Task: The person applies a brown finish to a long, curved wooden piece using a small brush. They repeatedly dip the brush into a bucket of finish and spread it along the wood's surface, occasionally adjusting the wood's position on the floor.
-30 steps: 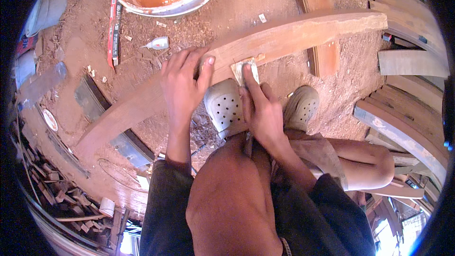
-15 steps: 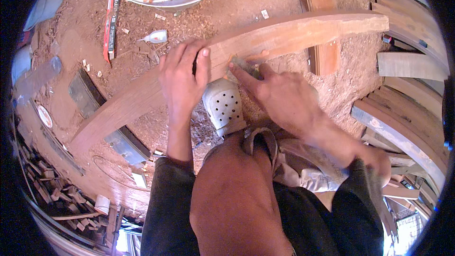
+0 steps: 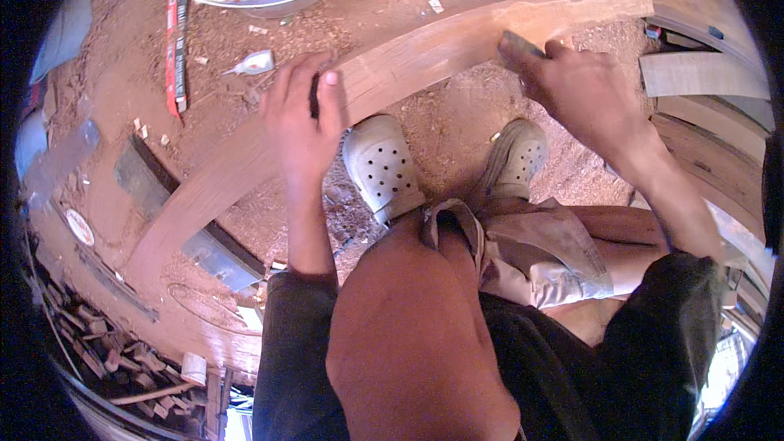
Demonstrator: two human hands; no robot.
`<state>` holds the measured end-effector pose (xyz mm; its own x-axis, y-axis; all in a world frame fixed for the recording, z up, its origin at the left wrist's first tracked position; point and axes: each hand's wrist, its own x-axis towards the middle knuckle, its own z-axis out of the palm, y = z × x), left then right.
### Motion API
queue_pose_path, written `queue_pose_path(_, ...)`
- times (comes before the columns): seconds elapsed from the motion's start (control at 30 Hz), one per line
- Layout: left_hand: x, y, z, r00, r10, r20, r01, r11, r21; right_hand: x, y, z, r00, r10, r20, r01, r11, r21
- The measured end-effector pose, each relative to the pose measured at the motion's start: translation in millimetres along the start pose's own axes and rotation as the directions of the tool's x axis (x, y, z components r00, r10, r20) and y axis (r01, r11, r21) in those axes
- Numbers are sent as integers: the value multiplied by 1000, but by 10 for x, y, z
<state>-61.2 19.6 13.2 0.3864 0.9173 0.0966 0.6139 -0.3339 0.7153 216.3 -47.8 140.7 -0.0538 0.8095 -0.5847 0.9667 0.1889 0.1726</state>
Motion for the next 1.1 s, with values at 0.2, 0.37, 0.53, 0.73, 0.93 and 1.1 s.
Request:
queue_pose_path(0.2,34,10,8,997,22,69,-25,999,44,-129,-234,656,794,605,-52,-70,176,982)
queue_pose_path(0.37,73,172,20,995,20,102,-30,995,99,17,-1060,1390,755,642,134,100,-315,944)
queue_pose_path(0.53,2,50,40,999,-15,51,14,999,30,396,-1451,1353,705,706,70,4,-103,995)
queue_pose_path(0.73,-2,80,105,996,-59,65,58,998,23,606,-1507,1458,587,809,-37,138,-55,989)
queue_pose_path(0.93,9,15,52,996,-42,73,37,997,69,408,-1491,1731,701,684,202,-112,-174,978)
queue_pose_path(1.1,-3,85,68,998,-20,61,16,998,59,4,-1502,1832,640,757,131,-84,-100,991)
